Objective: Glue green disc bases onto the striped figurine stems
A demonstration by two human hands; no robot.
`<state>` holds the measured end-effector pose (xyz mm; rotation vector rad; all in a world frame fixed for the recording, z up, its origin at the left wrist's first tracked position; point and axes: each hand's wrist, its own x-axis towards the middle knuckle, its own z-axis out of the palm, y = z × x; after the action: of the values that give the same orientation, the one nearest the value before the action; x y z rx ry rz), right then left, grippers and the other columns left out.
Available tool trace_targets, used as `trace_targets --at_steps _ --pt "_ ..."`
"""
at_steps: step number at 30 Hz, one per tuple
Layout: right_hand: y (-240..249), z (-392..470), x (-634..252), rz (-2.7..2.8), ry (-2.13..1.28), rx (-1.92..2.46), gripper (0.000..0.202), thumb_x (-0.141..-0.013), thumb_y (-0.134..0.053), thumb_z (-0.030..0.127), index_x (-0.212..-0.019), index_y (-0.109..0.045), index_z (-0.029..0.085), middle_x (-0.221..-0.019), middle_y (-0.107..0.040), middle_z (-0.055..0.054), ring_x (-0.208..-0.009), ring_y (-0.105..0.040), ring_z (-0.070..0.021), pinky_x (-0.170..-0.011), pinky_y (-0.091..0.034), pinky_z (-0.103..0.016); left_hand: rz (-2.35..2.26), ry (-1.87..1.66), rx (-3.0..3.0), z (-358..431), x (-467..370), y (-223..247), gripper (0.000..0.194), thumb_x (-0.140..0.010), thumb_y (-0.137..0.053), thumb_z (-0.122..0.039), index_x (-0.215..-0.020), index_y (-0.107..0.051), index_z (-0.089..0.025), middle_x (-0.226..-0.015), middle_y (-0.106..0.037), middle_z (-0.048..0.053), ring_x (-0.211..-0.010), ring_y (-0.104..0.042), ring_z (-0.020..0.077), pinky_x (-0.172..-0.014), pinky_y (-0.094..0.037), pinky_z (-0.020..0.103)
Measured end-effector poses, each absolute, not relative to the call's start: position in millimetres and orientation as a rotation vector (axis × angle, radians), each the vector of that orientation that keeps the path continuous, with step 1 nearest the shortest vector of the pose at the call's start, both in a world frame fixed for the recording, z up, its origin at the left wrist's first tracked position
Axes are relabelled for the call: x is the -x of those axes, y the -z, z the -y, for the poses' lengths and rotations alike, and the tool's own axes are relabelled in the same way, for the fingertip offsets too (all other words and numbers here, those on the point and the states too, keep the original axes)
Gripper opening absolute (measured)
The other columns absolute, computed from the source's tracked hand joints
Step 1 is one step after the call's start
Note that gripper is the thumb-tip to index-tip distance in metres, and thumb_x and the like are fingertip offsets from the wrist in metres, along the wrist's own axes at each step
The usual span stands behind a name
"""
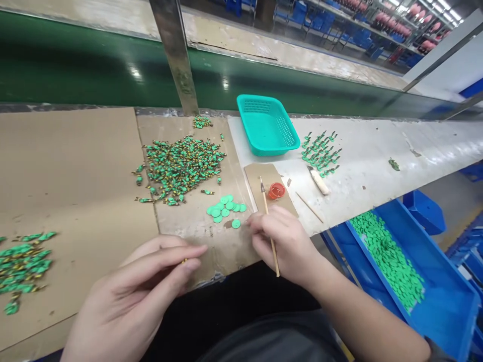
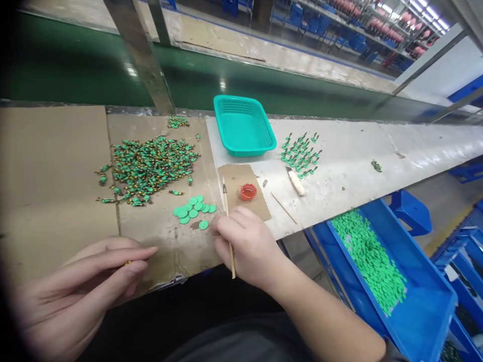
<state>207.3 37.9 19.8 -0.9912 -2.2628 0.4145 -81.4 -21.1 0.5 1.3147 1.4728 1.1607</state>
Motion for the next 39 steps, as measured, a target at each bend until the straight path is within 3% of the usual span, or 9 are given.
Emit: trace_targets --at_steps 5,13,19,28,34,39 --pt "-12 -35 -181 2.248 -0.294 1.14 0.023 -0.121 -0.062 0.022 -0.099 -0.062 0.026 -0.092 -0.079 -0.006 -0.085 -0.067 -0.0251 -0.08 -0.052 -0.04 -1.446 -1.237 -1.203 11 75 -3 0.023 -0.093 -0.098 -0.056 -0.102 -0.096 -0.035 -0.097 -0.074 0.004 -0.058 -0.062 0.0124 -0.048 -0.054 0.024" --pt "-19 -39 -196 2.26 -0.418 1.11 0.024 -0.114 -0.058 0.008 -0.098 -0.06 0.026 -0.089 -0.073 -0.002 -0.084 -0.066 -0.0205 -0.078 -0.054 -0.033 -1.472 -1.121 -1.122 16 79 -10 0.028 -0.097 -0.094 -0.062 -0.11 -0.093 -0.037 -0.084 -0.068 0.001 -0.063 -0.065 0.0165 -0.056 -0.057 0.027" --pt "-9 -38 -170 2.223 -0.327 1.226 0.021 -0.118 -0.064 0.024 -0.098 -0.062 0.026 -0.091 -0.074 -0.006 -0.089 -0.065 -0.0259 -0.082 -0.053 -0.039 -1.465 -1.165 -1.085 14 82 -17 0.026 -0.097 -0.095 -0.06 -0.111 -0.094 -0.038 -0.091 -0.069 0.002 -0.066 -0.065 0.0153 -0.058 -0.057 0.028" --pt "-17 -41 -188 2.291 -0.416 1.137 0.022 -0.108 -0.056 0.006 -0.102 -0.061 0.026 -0.093 -0.075 -0.004 -0.088 -0.069 -0.0238 -0.083 -0.057 -0.037 -1.491 -1.152 -1.102 17 79 -18 0.021 -0.098 -0.093 -0.059 -0.111 -0.093 -0.042 -0.102 -0.071 0.002 -0.068 -0.066 0.0163 -0.058 -0.056 0.031" --pt "-29 -33 -214 2.15 -0.473 1.13 0.021 -0.111 -0.059 0.006 -0.108 -0.062 0.027 -0.106 -0.083 -0.006 -0.098 -0.076 -0.0243 -0.087 -0.059 -0.038 -1.485 -1.153 -1.149 16 77 -17 0.024 -0.098 -0.093 -0.06 -0.109 -0.094 -0.038 -0.103 -0.071 0.004 -0.066 -0.065 0.0167 -0.055 -0.057 0.032" --pt "-26 -28 -209 2.227 -0.358 1.185 0.019 -0.116 -0.062 0.013 -0.102 -0.063 0.026 -0.089 -0.074 -0.003 -0.083 -0.066 -0.0222 -0.077 -0.054 -0.037 -1.463 -1.141 -1.16 16 73 -14 0.019 -0.1 -0.092 -0.059 -0.11 -0.094 -0.042 -0.097 -0.071 0.002 -0.066 -0.065 0.016 -0.056 -0.056 0.029"
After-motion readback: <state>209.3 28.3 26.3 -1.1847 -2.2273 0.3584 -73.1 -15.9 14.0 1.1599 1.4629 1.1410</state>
